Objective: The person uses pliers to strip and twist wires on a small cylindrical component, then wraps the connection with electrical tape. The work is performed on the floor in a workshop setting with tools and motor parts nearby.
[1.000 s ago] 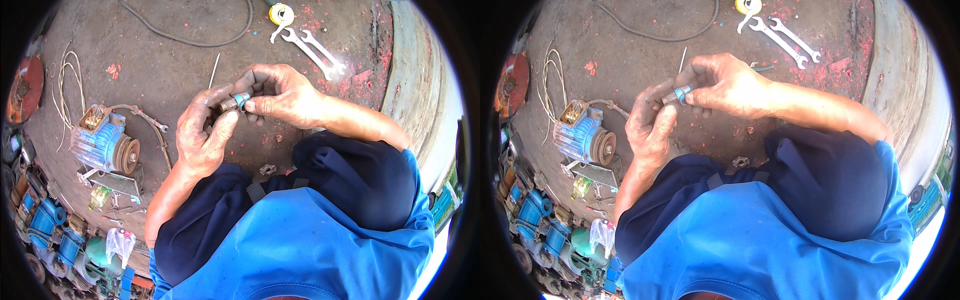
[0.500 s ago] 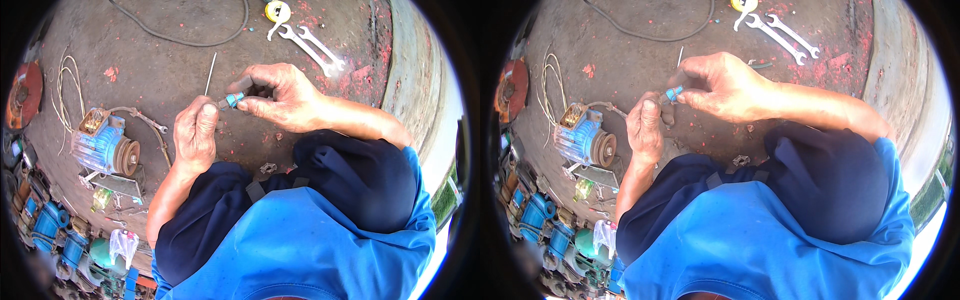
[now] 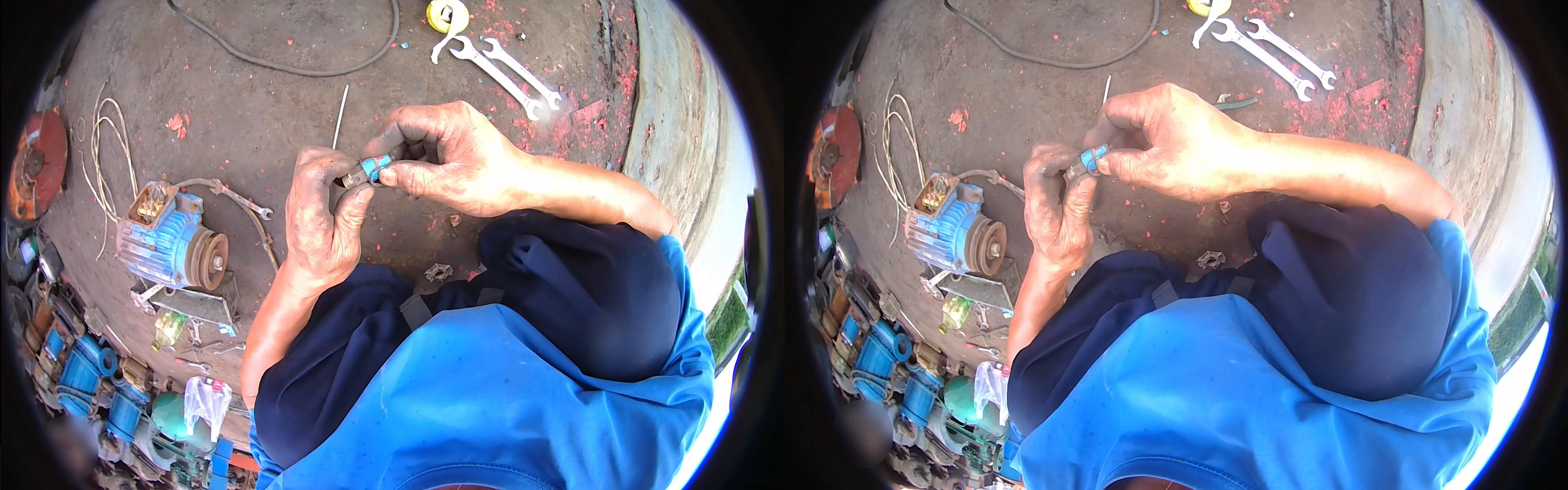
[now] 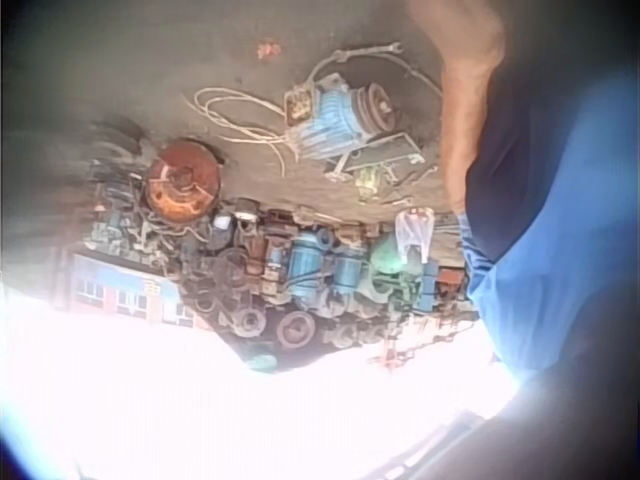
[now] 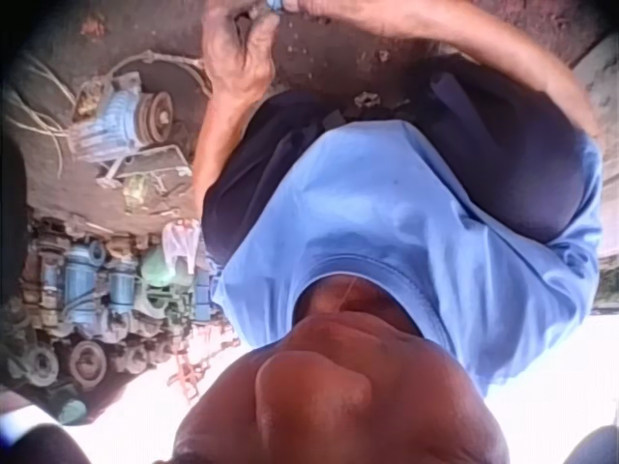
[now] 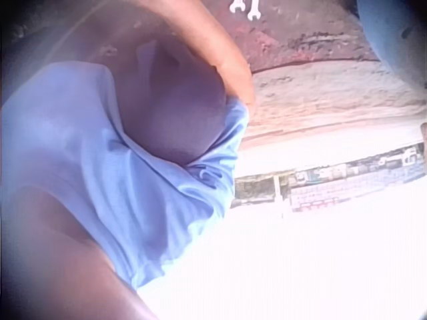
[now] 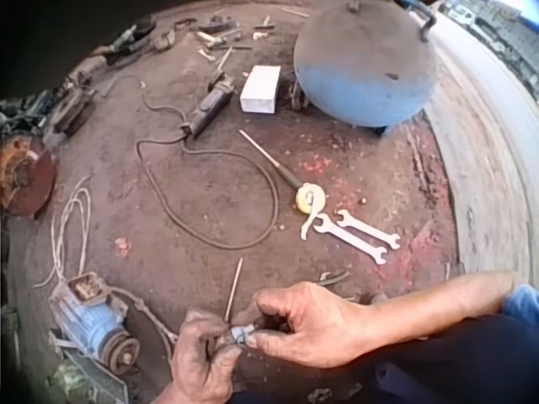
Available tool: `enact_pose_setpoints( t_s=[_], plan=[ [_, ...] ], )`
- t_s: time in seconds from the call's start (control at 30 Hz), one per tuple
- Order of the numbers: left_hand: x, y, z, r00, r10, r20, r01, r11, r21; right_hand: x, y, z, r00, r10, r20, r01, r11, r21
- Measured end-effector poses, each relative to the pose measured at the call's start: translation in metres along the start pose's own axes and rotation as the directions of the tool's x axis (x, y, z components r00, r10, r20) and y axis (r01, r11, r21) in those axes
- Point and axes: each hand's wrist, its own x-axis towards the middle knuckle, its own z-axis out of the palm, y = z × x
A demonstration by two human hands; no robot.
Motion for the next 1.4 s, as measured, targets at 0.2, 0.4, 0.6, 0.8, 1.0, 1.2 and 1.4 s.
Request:
enact_pose_setpoints(
  t_s=[0.2, 0.4, 0.6, 0.8, 1.0, 1.2, 1.4],
  plan=[
    [-0.009, -0.001, -0.011, 0.869, -0.421, 0.261, 0.494, 0.706, -0.507, 0.005, 0.005, -0.002, 0.909, -0.415, 0.032, 0.383, 0.805, -0.453],
    [-0.006, -0.004, -0.002, 1.000, 0.022, 0.001, -0.022, 0.999, -0.031, -0.002, -0.009, -0.001, 0.999, -0.049, 0.017, 0.051, 0.984, -0.169],
    [-0.013, -0.011, -0.013, 0.910, -0.340, 0.238, 0.414, 0.694, -0.590, 0.002, 0.005, -0.005, 0.922, -0.380, 0.069, 0.375, 0.841, -0.390],
    [-0.006, -0.003, -0.011, 0.985, -0.126, 0.114, 0.150, 0.962, -0.229, 0.005, 0.007, 0.002, 0.899, -0.437, 0.010, 0.414, 0.846, -0.336],
    [-0.007, 0.005, -0.006, 0.900, -0.411, 0.147, 0.427, 0.756, -0.496, 0.002, 0.001, 0.000, 0.959, -0.284, -0.023, 0.267, 0.925, -0.270],
    [-0.007, 0.001, -0.010, 0.871, -0.464, 0.164, 0.428, 0.548, -0.719, -0.001, -0.015, 0.000, 0.993, -0.089, -0.081, 0.080, 0.992, -0.101],
    [0.001, -0.001, -0.013, 0.809, -0.513, 0.288, 0.414, 0.148, -0.898, 0.000, -0.014, -0.005, 0.997, 0.028, -0.074, -0.028, 1.000, 0.004]
  ],
)
